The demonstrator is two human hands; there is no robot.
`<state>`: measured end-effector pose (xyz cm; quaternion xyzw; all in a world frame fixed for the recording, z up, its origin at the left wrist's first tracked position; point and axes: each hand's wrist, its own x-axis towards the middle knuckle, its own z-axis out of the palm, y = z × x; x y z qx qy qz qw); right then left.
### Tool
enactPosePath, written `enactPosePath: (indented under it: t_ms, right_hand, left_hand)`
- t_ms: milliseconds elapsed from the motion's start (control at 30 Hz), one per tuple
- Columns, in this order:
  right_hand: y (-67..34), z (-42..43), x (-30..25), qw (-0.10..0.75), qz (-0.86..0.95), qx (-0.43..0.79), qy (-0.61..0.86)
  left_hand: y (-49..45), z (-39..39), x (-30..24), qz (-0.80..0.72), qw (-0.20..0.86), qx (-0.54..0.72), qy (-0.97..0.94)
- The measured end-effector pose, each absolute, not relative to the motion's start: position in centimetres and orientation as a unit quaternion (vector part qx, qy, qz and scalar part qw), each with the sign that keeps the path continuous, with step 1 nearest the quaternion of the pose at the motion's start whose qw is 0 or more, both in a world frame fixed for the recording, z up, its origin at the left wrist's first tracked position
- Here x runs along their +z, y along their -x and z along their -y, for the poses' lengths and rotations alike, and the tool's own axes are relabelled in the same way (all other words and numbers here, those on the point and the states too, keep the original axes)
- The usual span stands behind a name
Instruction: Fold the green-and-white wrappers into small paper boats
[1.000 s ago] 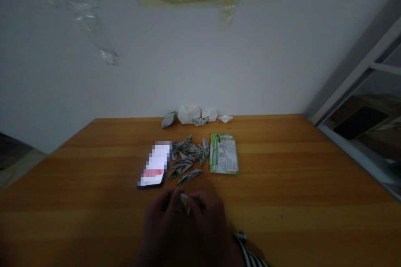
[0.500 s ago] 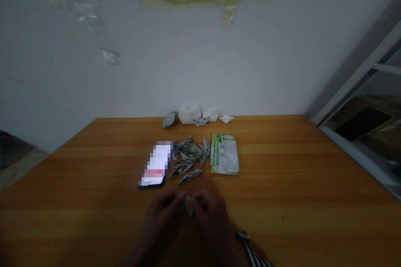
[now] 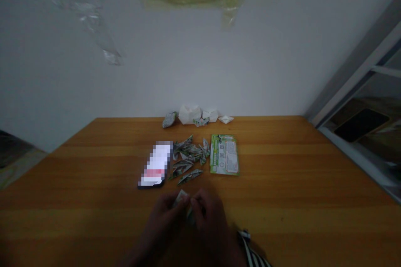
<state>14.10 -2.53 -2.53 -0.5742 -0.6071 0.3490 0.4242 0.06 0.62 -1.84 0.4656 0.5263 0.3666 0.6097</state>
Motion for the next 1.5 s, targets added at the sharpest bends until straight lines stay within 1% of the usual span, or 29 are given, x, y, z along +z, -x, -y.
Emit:
enactPosePath:
  t_ms: [200, 333, 400, 533, 667, 700, 767, 867, 933, 967, 1033, 1100, 1167, 1233, 1300, 1367, 1433, 1500]
  right_hand:
    - [-14.0, 2.7, -3.4, 0.431, 0.598, 0.381, 0.558]
    - [-14.3, 2.4, -3.6, 0.473, 0.557, 0.390, 0.560]
    - [-14.3, 2.3, -3.5, 0.488, 0.542, 0.399, 0.556]
    - [-14.1, 2.3, -3.1, 0.487, 0.552, 0.391, 0.552]
    - [-14.1, 2.4, -3.3, 0.495, 0.550, 0.376, 0.558]
    - [-14.2, 2.4, -3.4, 0.499, 0.549, 0.356, 0.568]
    - [-14.8, 2.5, -3.9, 0.498, 0.570, 0.277, 0.592]
    - [-15.7, 2.5, -4.3, 0.471, 0.662, 0.092, 0.576]
    - [-15.8, 2.6, -4.0, 0.446, 0.719, -0.012, 0.533]
    - [-15.7, 2.6, -3.7, 0.434, 0.743, -0.045, 0.507]
    - [-15.2, 2.7, -3.0, 0.408, 0.788, -0.064, 0.456]
    - [-14.7, 2.9, -2.3, 0.387, 0.807, -0.016, 0.446]
    - [-14.5, 2.9, -2.1, 0.396, 0.806, 0.054, 0.437]
    - [-14.7, 2.8, -2.5, 0.447, 0.764, 0.090, 0.455]
    - [-15.3, 2.3, -3.0, 0.504, 0.686, 0.116, 0.512]
    - [-15.8, 1.7, -3.4, 0.531, 0.620, 0.195, 0.544]
    - [-16.0, 1.3, -3.4, 0.528, 0.600, 0.292, 0.525]
    - [-15.9, 1.2, -3.2, 0.501, 0.610, 0.343, 0.509]
  left_hand:
    - [0.2, -0.6, -2.2, -0.524, 0.603, 0.370, -0.474]
    - [0.1, -0.8, -2.0, -0.503, 0.627, 0.341, -0.488]
    - [0.1, -0.7, -2.1, -0.507, 0.622, 0.338, -0.491]
    - [0.1, -0.6, -2.2, -0.541, 0.590, 0.362, -0.477]
    - [-0.1, -0.5, -1.9, -0.519, 0.600, 0.370, -0.483]
    - [-0.2, -0.5, -1.7, -0.510, 0.595, 0.382, -0.489]
    - [-0.3, -0.3, -1.4, -0.497, 0.577, 0.418, -0.497]
    - [-0.3, 0.0, -1.2, -0.516, 0.549, 0.435, -0.494]
    - [-0.2, 0.2, -1.2, -0.531, 0.566, 0.416, -0.474]
    - [-0.2, 0.3, -1.2, -0.531, 0.586, 0.406, -0.458]
    - [-0.1, 0.3, -1.1, -0.519, 0.622, 0.402, -0.427]
    - [0.0, 0.1, -0.9, -0.517, 0.624, 0.418, -0.410]
    - [0.1, -0.3, -0.8, -0.528, 0.609, 0.426, -0.412]
    - [0.3, -0.6, -0.7, -0.537, 0.595, 0.413, -0.433]
    - [0.4, -0.7, -0.7, -0.539, 0.578, 0.393, -0.469]
    - [0.5, -0.8, -0.7, -0.529, 0.572, 0.372, -0.504]
    - [0.5, -0.9, -0.6, -0.510, 0.585, 0.358, -0.519]
    - [0.5, -1.1, -0.5, -0.503, 0.596, 0.357, -0.514]
